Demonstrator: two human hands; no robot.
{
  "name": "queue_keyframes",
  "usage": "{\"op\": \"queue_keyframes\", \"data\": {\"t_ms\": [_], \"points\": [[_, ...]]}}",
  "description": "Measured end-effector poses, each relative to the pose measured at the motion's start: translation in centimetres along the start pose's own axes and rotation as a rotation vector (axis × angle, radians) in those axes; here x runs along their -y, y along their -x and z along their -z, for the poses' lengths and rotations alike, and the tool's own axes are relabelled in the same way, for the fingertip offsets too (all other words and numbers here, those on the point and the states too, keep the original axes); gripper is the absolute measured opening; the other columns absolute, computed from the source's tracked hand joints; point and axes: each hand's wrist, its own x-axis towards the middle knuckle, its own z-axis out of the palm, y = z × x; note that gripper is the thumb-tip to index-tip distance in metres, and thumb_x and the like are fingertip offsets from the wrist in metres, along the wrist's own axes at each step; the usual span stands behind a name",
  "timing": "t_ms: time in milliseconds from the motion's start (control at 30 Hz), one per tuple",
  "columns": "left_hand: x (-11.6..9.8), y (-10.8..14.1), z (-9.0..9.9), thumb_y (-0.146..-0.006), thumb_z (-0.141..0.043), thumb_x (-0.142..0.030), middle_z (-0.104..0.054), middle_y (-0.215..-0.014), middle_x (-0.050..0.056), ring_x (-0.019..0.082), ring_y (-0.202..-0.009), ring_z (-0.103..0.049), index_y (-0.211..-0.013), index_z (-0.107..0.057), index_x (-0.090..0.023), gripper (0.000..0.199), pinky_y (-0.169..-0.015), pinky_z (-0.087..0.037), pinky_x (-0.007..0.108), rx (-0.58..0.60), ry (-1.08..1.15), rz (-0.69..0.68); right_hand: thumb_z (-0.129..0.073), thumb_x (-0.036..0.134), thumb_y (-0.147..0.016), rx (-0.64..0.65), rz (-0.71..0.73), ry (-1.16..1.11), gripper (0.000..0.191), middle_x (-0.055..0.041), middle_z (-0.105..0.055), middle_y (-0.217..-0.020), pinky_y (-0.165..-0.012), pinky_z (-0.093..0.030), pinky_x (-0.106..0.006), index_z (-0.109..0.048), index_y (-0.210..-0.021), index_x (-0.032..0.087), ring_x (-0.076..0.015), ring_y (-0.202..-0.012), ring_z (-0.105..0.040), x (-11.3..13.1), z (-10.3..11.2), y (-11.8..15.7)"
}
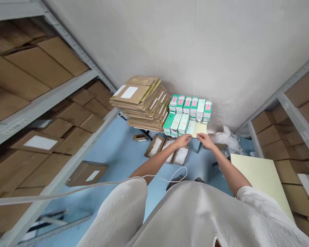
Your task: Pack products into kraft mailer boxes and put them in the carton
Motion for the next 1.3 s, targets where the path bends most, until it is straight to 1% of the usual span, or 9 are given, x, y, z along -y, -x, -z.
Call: {"op": "queue_keyframes", "data": {"t_ms": [200, 433, 600, 733, 833, 933, 1067, 1200, 1300], "points": [[2.2, 3.2, 0.9, -0.096, -0.056, -0.017, -0.077, -0.135, 0.013, 0.025, -0.118, -0.075, -0.131, -0.074, -0.016, 0.039, -0.108, -0.058, 0.038, -0.105, 0.012, 0.096, -0.066, 0.037, -0.089, 0.114, 0.015, 0.000, 0.029, -0.0080, -0.080, -0.105, -0.101, -0.058, -0.041, -0.077, -0.110, 0.021, -0.0229, -0.100, -0.074, -0.1, -3.4, -2.2], [5.6, 4.4, 3.1, -0.097, -0.056, -0.018, -0.076, -0.135, 0.014, 0.026, -0.121, -0.073, -0.130, -0.075, -0.016, 0.039, -0.113, -0.056, 0.041, -0.148, 0.002, 0.126, -0.066, 0.033, -0.087, 0.058, -0.050, 0.087, 0.027, -0.0085, -0.080, -0.113, -0.097, -0.061, -0.041, -0.076, -0.109, 0.021, -0.0224, -0.095, -0.075, 0.8, -6.7, -5.4], [8.9, 3.2, 5.0, -0.097, -0.057, -0.018, -0.073, -0.140, 0.014, 0.027, -0.132, -0.068, -0.133, -0.074, -0.016, 0.040, -0.118, -0.052, 0.041, -0.130, 0.012, 0.078, -0.065, 0.025, -0.086, -0.075, -0.121, 0.214, 0.027, -0.0090, -0.079, -0.121, -0.104, -0.059, -0.042, -0.075, -0.111, 0.022, -0.0225, -0.099, -0.076, 0.8, -9.0, -8.0], [11.7, 1.3, 6.5, -0.095, -0.057, -0.016, -0.071, -0.144, 0.014, 0.027, -0.138, -0.065, -0.138, -0.070, -0.016, 0.045, -0.122, -0.050, 0.043, -0.089, 0.026, 0.063, -0.067, 0.026, -0.085, -0.147, -0.207, 0.353, 0.039, -0.0128, -0.072, -0.132, -0.105, -0.057, -0.040, -0.072, -0.123, 0.020, -0.0227, -0.102, -0.075, 1.4, -11.0, -10.1], [13.7, -0.4, 7.0, -0.095, -0.053, -0.013, -0.071, -0.145, 0.015, 0.027, -0.138, -0.065, -0.141, -0.067, -0.015, 0.047, -0.122, -0.049, 0.044, -0.049, 0.044, 0.077, -0.067, 0.029, -0.088, -0.177, -0.273, 0.459, 0.049, -0.0160, -0.063, -0.144, -0.112, -0.053, -0.038, -0.066, -0.136, 0.017, -0.0251, -0.121, -0.069, 2.2, -12.5, -11.6], [15.2, -2.0, 7.1, -0.092, -0.056, -0.010, -0.072, -0.142, 0.015, 0.028, -0.137, -0.066, -0.147, -0.061, -0.016, 0.055, -0.121, -0.050, 0.045, -0.015, 0.081, 0.079, -0.066, 0.031, -0.092, -0.197, -0.338, 0.554, 0.049, -0.0183, -0.056, -0.152, -0.118, -0.046, -0.038, -0.062, -0.139, 0.017, -0.0275, -0.138, -0.060, 2.9, -13.9, -12.7], [16.1, -3.7, 6.8, -0.089, -0.061, -0.010, -0.072, -0.143, 0.017, 0.030, -0.135, -0.067, -0.152, -0.055, -0.018, 0.064, -0.119, -0.051, 0.046, 0.038, 0.121, 0.067, -0.067, 0.040, -0.094, -0.217, -0.467, 0.620, 0.044, -0.0181, -0.054, -0.150, -0.110, -0.049, -0.038, -0.060, -0.132, 0.020, -0.0308, -0.135, -0.060, 3.5, -15.4, -13.4], [16.2, -4.7, 6.8, -0.090, -0.058, -0.008, -0.067, -0.150, 0.020, 0.029, -0.140, -0.064, -0.158, -0.049, -0.017, 0.070, -0.119, -0.050, 0.047, 0.088, 0.148, 0.076, -0.072, 0.049, -0.093, -0.230, -0.542, 0.652, 0.050, -0.0175, -0.056, -0.145, -0.101, -0.053, -0.039, -0.055, -0.131, 0.023, -0.0322, -0.125, -0.065, 4.0, -16.5, -13.5], [16.2, -5.0, 7.0, -0.091, -0.054, -0.005, -0.065, -0.153, 0.020, 0.029, -0.143, -0.062, -0.162, -0.044, -0.016, 0.072, -0.120, -0.048, 0.046, 0.124, 0.137, 0.072, -0.074, 0.053, -0.092, -0.236, -0.572, 0.667, 0.056, -0.0186, -0.057, -0.143, -0.101, -0.052, -0.042, -0.051, -0.133, 0.023, -0.0345, -0.127, -0.063, 4.2, -17.1, -13.7]]}}
